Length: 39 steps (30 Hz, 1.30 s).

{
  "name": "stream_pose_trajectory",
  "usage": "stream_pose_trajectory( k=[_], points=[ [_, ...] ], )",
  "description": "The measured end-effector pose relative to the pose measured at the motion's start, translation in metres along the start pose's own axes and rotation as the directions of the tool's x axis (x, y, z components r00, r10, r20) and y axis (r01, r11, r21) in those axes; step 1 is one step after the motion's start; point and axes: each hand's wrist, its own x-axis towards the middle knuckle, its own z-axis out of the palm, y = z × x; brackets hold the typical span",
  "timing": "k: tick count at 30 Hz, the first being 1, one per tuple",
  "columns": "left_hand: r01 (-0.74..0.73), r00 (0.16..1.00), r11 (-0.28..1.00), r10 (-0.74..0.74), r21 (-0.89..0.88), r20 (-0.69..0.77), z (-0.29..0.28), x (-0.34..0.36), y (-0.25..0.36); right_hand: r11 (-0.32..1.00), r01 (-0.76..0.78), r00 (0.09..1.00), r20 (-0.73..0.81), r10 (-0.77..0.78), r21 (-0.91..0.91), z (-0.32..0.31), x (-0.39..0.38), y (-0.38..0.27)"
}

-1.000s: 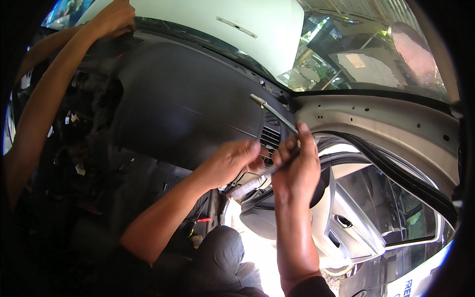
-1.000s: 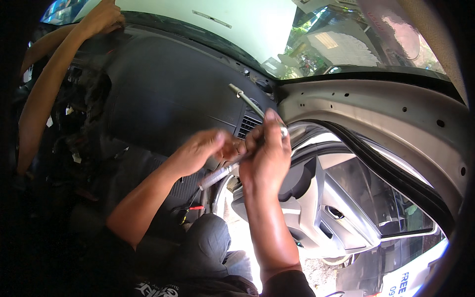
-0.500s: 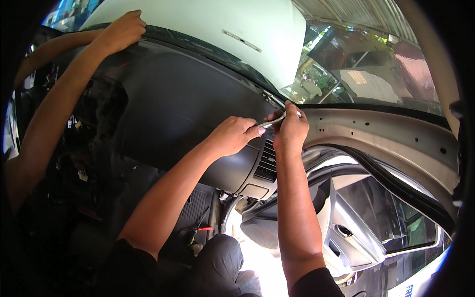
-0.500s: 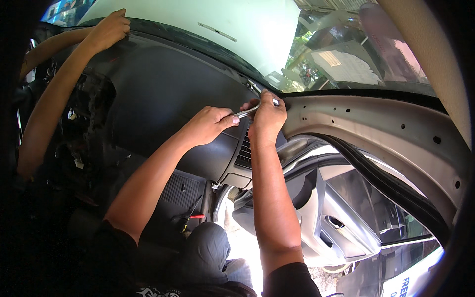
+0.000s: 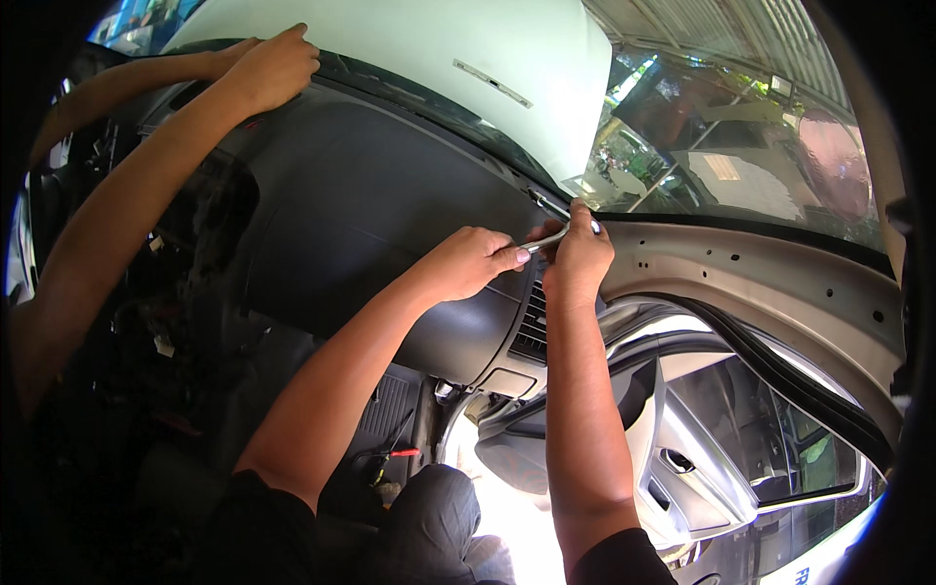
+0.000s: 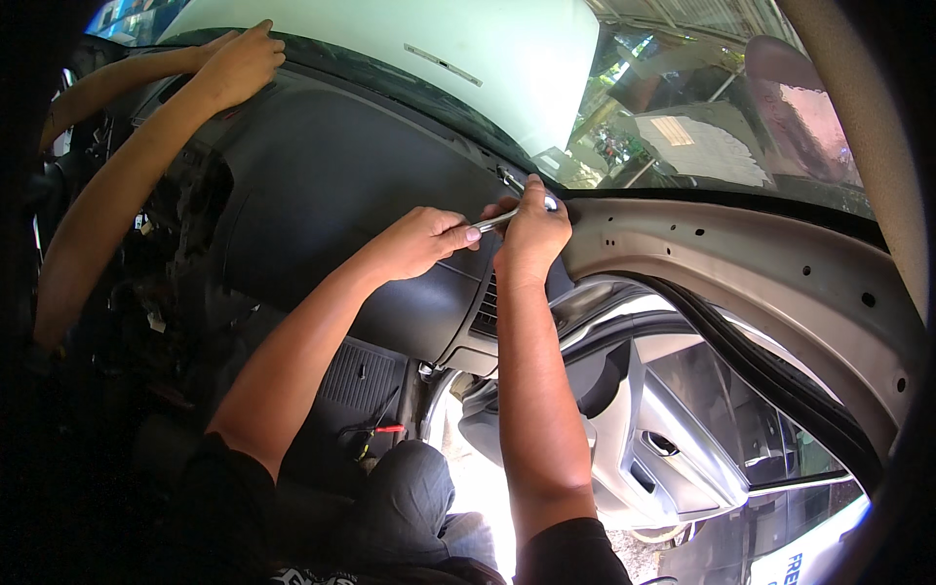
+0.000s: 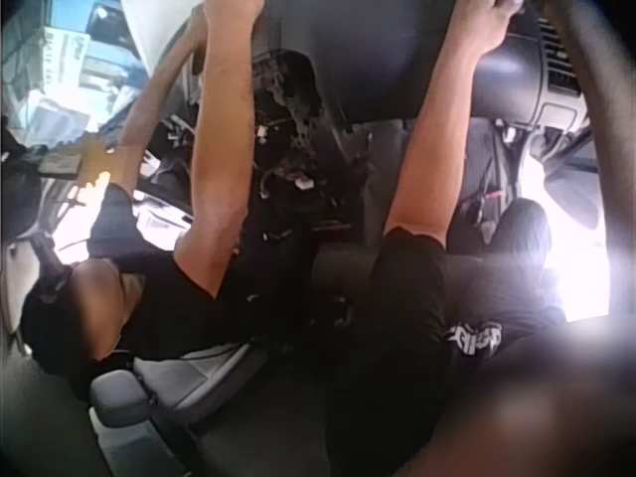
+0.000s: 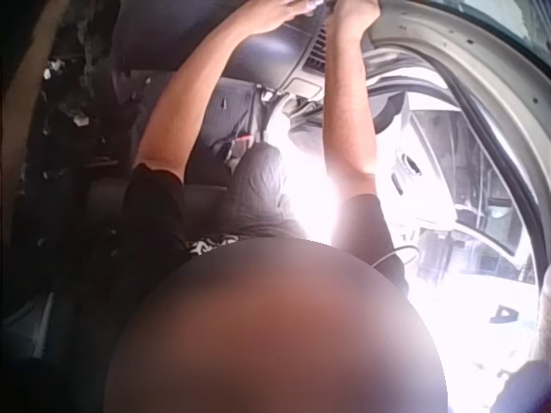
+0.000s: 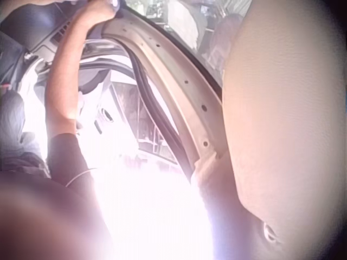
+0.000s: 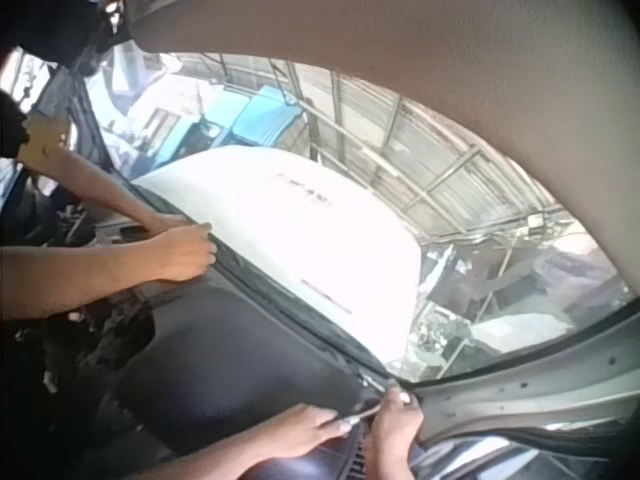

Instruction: The person installs a car dashboard panel by aligning it with the windshield and securing it with screws using a wrench. They then remove a center console component and place it on the passenger seat.

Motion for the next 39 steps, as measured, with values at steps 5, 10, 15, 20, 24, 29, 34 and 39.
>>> stream_pose_trajectory(
  k=[5, 10, 15, 20, 24, 29, 34, 39],
  points=[
    [-0.046, 0.985, 0.771, 0.141, 0.635, -0.100, -0.036, 0.005, 0.023, 0.868, -0.291, 0.956, 0.153, 0.250, 0.403, 0.002, 0.006, -0.002],
    [-0.165, 0.929, 0.465, 0.369, 0.870, -0.021, -0.070, 0.035, 0.051, 0.695, -0.328, 0.941, 0.159, 0.298, 0.639, 0.016, 0.021, -0.004],
    [-0.207, 0.978, 0.742, 0.180, 0.638, 0.108, -0.038, 0.027, 0.041, 0.793, -0.306, 0.952, 0.161, 0.261, 0.526, 0.016, 0.031, -0.004],
    [-0.064, 0.985, 0.919, 0.121, 0.390, -0.123, 0.010, 0.013, 0.020, 0.911, -0.291, 0.946, 0.227, 0.229, 0.292, 0.007, 0.038, -0.006],
    [-0.016, 0.975, 0.937, 0.092, 0.348, -0.203, 0.029, 0.007, 0.022, 0.932, -0.302, 0.942, 0.213, 0.259, 0.202, -0.001, 0.044, -0.009],
    [0.034, 0.953, 0.956, 0.057, 0.291, -0.299, 0.053, 0.006, 0.018, 0.938, -0.322, 0.925, 0.255, 0.283, 0.125, -0.008, 0.042, -0.014],
    [-0.081, 0.824, 0.996, 0.092, 0.044, -0.559, 0.110, 0.006, 0.012, 0.933, -0.110, 0.913, 0.335, 0.231, -0.343, 0.005, 0.034, -0.019],
    [-0.108, 0.844, 0.928, -0.104, -0.357, -0.527, 0.149, 0.009, 0.011, 0.845, -0.009, 0.851, 0.440, 0.287, -0.535, 0.010, 0.038, -0.028]
  ],
)
